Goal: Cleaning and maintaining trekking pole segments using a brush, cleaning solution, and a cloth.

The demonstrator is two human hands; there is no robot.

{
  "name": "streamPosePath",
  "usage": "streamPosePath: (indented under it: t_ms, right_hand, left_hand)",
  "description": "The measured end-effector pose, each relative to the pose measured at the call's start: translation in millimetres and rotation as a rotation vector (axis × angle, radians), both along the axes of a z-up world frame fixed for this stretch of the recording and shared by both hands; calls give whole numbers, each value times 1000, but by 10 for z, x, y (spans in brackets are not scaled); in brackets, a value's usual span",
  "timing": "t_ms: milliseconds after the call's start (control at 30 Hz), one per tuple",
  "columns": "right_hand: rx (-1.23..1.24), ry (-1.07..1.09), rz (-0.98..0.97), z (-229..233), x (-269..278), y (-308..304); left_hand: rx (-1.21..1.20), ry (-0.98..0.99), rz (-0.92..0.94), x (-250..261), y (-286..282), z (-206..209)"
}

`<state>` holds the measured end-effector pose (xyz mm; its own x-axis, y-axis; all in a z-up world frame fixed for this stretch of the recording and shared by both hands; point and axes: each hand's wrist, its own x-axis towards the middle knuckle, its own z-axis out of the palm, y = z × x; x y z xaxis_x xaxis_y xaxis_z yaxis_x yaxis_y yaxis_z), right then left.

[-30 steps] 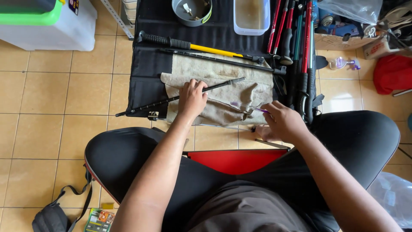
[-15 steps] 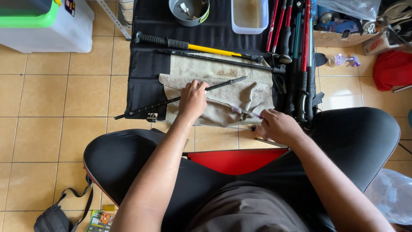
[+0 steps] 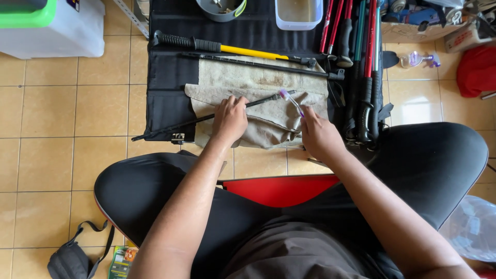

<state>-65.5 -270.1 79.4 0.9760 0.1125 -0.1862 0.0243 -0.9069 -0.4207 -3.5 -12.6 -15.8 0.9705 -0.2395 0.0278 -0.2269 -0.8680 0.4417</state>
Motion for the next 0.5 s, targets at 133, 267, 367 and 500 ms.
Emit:
streamPosePath:
  t_ms: [133,267,367,500]
  right_hand:
    - [-2,-22,41,-143,33,116]
    - [-27,-6,76,-216,-42,193]
    - [-29,7,69,67,-91,327]
    - [-32,12,95,-40,34,283]
  left_hand:
    - [-28,9,15,-20,17,71]
    - [-46,3,20,-21,39,20]
    - [-54,-2,33,-33,35,23]
    - [-31,-5,41,-23,22,25]
